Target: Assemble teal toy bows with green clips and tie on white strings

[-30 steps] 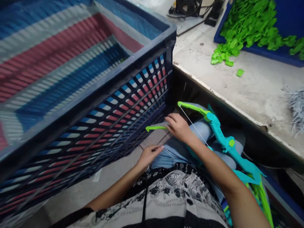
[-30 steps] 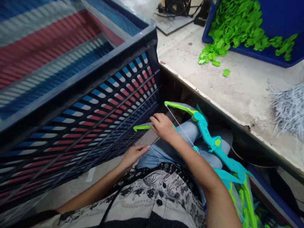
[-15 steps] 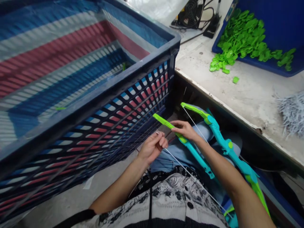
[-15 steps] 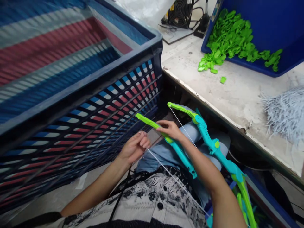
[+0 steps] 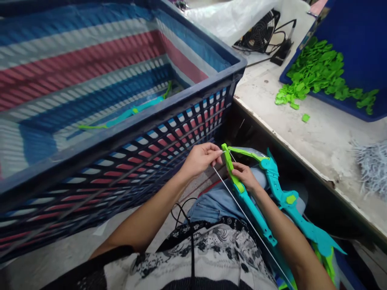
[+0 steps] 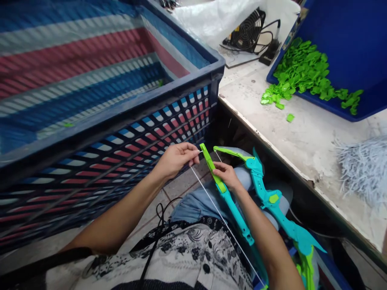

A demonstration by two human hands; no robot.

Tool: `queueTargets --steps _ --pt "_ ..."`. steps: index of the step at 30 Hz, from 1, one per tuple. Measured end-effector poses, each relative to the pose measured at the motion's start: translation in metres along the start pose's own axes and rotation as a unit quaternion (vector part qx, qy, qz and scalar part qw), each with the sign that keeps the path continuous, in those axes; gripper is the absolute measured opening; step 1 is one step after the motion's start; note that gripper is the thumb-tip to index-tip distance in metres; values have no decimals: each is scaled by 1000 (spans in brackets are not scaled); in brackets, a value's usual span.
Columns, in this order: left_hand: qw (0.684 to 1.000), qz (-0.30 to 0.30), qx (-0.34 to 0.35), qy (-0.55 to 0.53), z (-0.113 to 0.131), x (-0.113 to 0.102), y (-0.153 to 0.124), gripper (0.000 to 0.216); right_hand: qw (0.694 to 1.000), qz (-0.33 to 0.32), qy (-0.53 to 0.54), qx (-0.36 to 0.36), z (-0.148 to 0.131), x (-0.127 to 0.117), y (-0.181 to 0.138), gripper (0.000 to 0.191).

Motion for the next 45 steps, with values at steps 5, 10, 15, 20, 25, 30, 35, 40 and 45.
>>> queueTargets --steps 5,10,15,20,25,30,35,40,45 --pt "997 38 30 54 8 0 0 19 1000 16 -7 3 0 -1 0 50" --pt "997 22 47 54 4 5 2 20 1000 19 6 0 0 -1 0 49" --pt "997 8 50 54 2 5 3 21 1000 17 -1 -5 -2 0 -2 50" --pt "995 -19 66 74 7 3 2 18 1000 8 3 -9 -3 2 -3 49" --pt "991 -27 73 105 12 0 2 17 1000 11 -4 -11 -2 1 -3 50" --pt "991 -13 73 108 11 1 4 17 1000 14 -6 -11 -1 0 -2 51" --pt "997 -20 60 42 7 5 8 24 1000 16 -6 -10 5 0 -1 51" --pt "997 -64 27 -28 1 8 12 40 997 26 -53 -58 0 2 -5 46" --pt "997 -60 11 -47 -1 7 14 40 912 141 -233 -308 -71 13 -19 29"
Point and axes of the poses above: each hand's wrist, its own y-axis towards the middle knuckle, its own x-axis out of the palm, z = x × y, the point moved 6 cm from there along y, towards the middle knuckle, and after that the axes turned 4 degrees about z, right-handed, at the moved point
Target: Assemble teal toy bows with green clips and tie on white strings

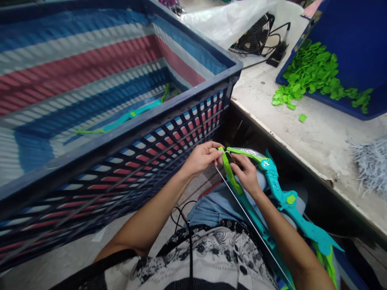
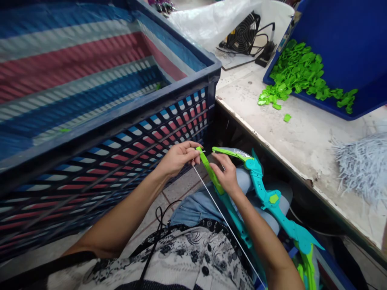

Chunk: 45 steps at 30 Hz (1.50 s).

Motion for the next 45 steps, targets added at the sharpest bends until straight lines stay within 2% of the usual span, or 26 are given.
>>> queueTargets --steps 2,5,9,12,14,15,17,19,20,21,22,23,24,26,28,29,31,34,36,39,42,45 --pt "1000 -4 4 -2 1 2 0 39 997 16 -24 -73 -25 -2 16 22" --pt "1000 -9 7 -4 3 3 0 40 993 -8 -21 -114 -45 3 33 10" --pt "1000 -19 -8 16 5 4 0 41 989 -44 -31 -136 -55 12 36 13" --pt "995 -18 -7 97 6 4 0 36 986 -43 -58 -150 -54 8 40 15" --pt "980 23 49 190 13 3 0 26 987 7 -84 -138 -42 -11 55 15" --pt "967 51 92 230 18 3 -1 21 986 57 -99 -120 -32 -28 65 14" --pt "945 87 169 267 25 7 -6 10 970 198 -129 -65 -11 -72 86 14" --pt "941 66 209 259 28 18 -7 11 932 335 -142 -18 -1 -111 94 15" --pt "944 41 212 251 28 25 -5 15 917 374 -140 -13 -4 -121 93 15" --pt "948 16 204 246 27 31 -2 18 913 383 -138 -24 -13 -122 89 15" --pt "954 -4 184 236 26 37 3 18 920 365 -132 -50 -26 -115 83 14" --pt "965 -16 153 213 25 41 9 17 934 321 -129 -87 -43 -101 75 14" --pt "978 -24 110 175 23 43 16 18 948 263 -131 -125 -59 -82 64 13" --pt "997 -24 22 75 22 45 27 26 955 174 -127 -202 -85 -43 36 13" --pt "1000 -3 -16 11 26 42 33 28 954 136 -128 -236 -93 -17 15 13" --pt "1000 16 -10 11 31 39 33 27 954 131 -128 -236 -90 -10 10 12" --pt "995 59 41 67 45 32 28 20 960 135 -119 -214 -79 -5 8 12" --pt "982 91 106 127 60 30 16 13 971 147 -85 -170 -66 -7 16 13" --pt "989 97 83 70 57 31 10 16 974 160 -63 -149 -66 -10 22 14" --pt "996 80 -1 -37 43 36 9 28 973 190 -46 -126 -71 -16 27 14" --pt "996 33 -46 -62 35 41 11 34 970 200 -39 -135 -77 -20 31 12" --pt "996 7 -57 -70 35 42 11 35 971 187 -18 -150 -77 -21 36 11"
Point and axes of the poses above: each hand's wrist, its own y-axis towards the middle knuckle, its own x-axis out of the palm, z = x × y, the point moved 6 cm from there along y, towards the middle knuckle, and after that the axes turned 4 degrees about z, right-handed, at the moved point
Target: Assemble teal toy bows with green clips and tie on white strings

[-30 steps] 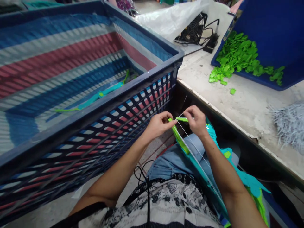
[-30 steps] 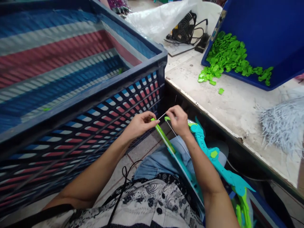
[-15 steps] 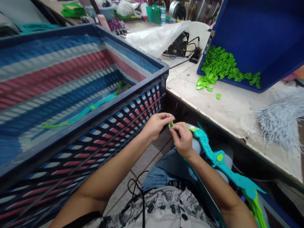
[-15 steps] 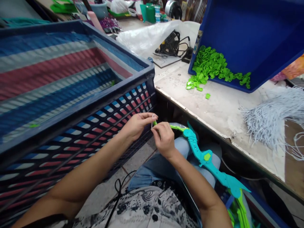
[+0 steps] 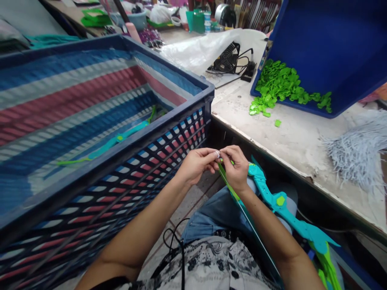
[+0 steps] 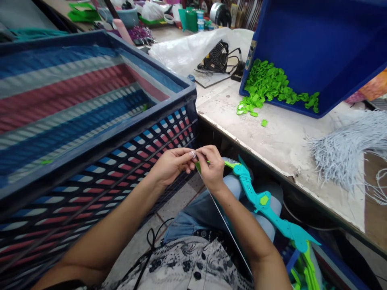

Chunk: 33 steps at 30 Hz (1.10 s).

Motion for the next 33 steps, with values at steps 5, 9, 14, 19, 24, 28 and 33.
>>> queueTargets --steps 5,9,14,19,24,28,33 --pt "999 39 -2 -28 -2 1 -2 32 997 -50 39 34 7 4 0 18" --pt "994 86 2 -61 -5 3 0 25 997 -68 3 -30 1 0 1 21" --pt "996 56 -8 -65 -5 6 2 17 984 -113 -89 -105 -4 -7 12 18" --pt "999 20 28 17 -2 10 0 21 962 -174 -159 -139 -9 -7 19 19" --pt "987 49 96 122 -1 5 -2 22 979 -146 -117 -85 -8 -15 17 15" --pt "966 24 130 221 0 -1 -9 22 983 -165 -68 -40 4 -16 4 14" --pt "936 24 151 317 1 -7 -23 20 978 -142 -148 -44 20 -7 -7 15"
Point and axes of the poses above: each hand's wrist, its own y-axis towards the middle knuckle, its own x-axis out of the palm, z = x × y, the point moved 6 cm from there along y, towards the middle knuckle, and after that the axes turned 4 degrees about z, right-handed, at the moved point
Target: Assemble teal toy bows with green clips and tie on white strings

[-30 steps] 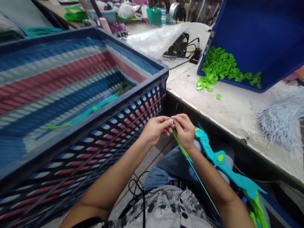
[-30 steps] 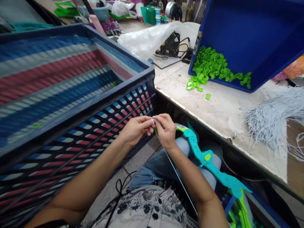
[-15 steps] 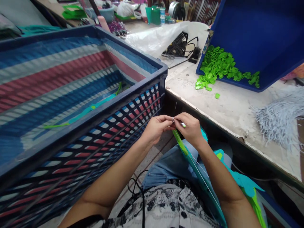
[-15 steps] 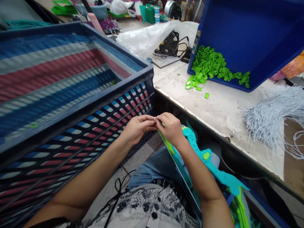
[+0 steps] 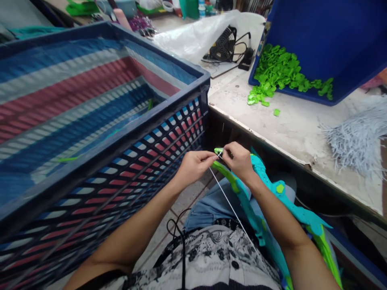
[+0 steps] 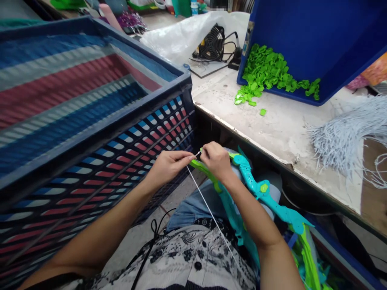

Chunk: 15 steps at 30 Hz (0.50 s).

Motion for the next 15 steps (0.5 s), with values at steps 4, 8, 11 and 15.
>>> queueTargets --steps 4,8,11,15 --pt "998 39 5 -49 -6 -3 -8 21 991 -13 74 115 22 -17 -9 15" --pt "981 138 17 -135 -39 -12 -38 20 978 25 2 206 64 -96 -57 23" --pt "991 -18 133 -4 -57 23 -69 14 959 -6 -194 206 88 -142 -121 32" --pt "894 -205 394 58 -46 83 -112 42 911 -115 -334 212 99 -135 -189 61"
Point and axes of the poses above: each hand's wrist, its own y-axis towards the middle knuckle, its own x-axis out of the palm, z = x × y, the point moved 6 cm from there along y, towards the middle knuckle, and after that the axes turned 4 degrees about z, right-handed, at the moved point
